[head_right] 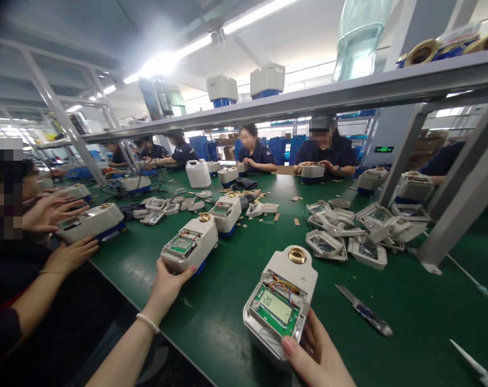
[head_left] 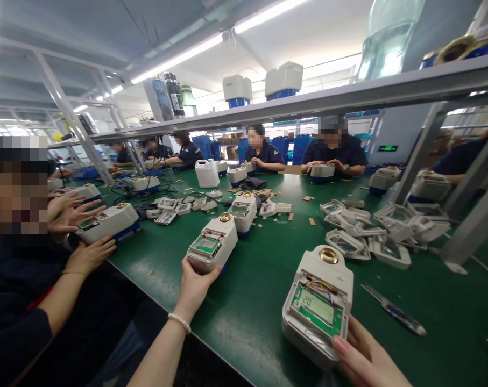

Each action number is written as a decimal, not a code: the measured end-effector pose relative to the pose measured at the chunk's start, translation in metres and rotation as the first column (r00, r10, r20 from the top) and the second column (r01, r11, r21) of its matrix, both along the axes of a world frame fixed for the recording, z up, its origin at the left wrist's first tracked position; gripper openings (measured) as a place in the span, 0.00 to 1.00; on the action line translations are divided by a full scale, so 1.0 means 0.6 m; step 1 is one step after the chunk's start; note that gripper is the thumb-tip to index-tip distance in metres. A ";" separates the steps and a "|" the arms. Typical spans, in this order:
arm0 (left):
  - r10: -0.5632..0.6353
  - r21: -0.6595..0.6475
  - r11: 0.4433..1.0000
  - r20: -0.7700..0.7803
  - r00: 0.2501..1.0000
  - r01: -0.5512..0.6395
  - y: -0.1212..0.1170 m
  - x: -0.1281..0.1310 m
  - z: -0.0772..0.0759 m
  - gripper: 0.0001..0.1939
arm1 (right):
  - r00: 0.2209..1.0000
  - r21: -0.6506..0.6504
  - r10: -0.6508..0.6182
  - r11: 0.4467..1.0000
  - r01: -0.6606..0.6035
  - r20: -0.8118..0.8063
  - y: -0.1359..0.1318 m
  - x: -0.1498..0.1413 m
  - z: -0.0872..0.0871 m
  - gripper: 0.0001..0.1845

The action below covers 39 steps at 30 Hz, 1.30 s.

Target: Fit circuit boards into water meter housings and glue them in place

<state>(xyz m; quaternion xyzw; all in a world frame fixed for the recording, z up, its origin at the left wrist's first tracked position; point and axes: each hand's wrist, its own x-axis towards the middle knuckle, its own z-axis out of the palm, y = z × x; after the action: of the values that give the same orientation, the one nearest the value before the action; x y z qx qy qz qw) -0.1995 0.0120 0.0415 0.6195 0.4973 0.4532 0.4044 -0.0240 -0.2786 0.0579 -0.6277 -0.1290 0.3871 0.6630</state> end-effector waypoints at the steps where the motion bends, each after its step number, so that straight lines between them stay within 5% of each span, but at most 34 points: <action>1: 0.001 -0.002 1.000 0.004 1.000 -0.001 -0.002 0.000 0.001 0.44 | 0.999 0.030 0.032 0.999 -0.032 0.003 0.015 -0.003 -0.004 0.57; 7: 0.010 -0.043 0.999 0.014 1.000 -0.010 -0.034 -0.019 0.005 0.45 | 0.975 0.264 0.220 0.942 -0.205 -0.025 0.134 -0.045 0.002 0.54; 13: -0.089 -0.062 0.993 0.098 0.991 0.096 -0.060 -0.057 0.005 0.46 | 0.963 0.308 0.263 0.923 -0.232 -0.060 0.220 -0.086 0.003 0.60; 19: -0.266 -0.005 0.963 0.173 0.948 0.271 -0.064 -0.080 0.003 0.47 | 0.980 0.282 0.198 0.939 -0.195 0.017 0.233 -0.103 -0.005 0.60; 25: -0.198 0.217 0.956 -0.014 0.980 0.196 -0.076 -0.098 0.049 0.47 | 0.981 0.201 0.119 0.968 -0.148 0.150 0.221 -0.097 0.002 0.67; 27: -0.203 0.413 0.863 -0.244 0.948 0.291 -0.073 -0.094 0.088 0.39 | 0.972 0.194 0.119 0.968 -0.159 0.201 0.218 -0.095 0.002 0.67; 28: -0.228 0.484 0.761 -0.424 0.877 0.432 -0.068 -0.089 0.110 0.36 | 0.966 0.197 0.125 0.965 -0.171 0.225 0.217 -0.095 0.000 0.66; 31: -0.366 0.406 0.564 -0.657 0.659 0.719 -0.047 -0.062 0.176 0.35 | 0.945 0.224 0.141 0.951 -0.213 0.295 0.212 -0.097 -0.015 0.63; 34: -0.452 0.272 0.409 -0.769 0.452 0.871 -0.026 -0.029 0.225 0.37 | 0.924 0.258 0.151 0.933 -0.251 0.352 0.209 -0.100 -0.037 0.61; 39: -0.518 0.127 0.301 -0.810 0.274 0.945 -0.005 0.002 0.262 0.35 | 0.906 0.265 0.170 0.921 -0.286 0.387 0.209 -0.099 -0.060 0.61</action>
<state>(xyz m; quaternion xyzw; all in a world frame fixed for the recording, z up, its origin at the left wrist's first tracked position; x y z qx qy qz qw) -0.1984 0.0088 0.1987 0.9830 0.0477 0.0787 0.1589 -0.0835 -0.1530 0.0218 -0.5534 -0.3805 0.3170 0.6696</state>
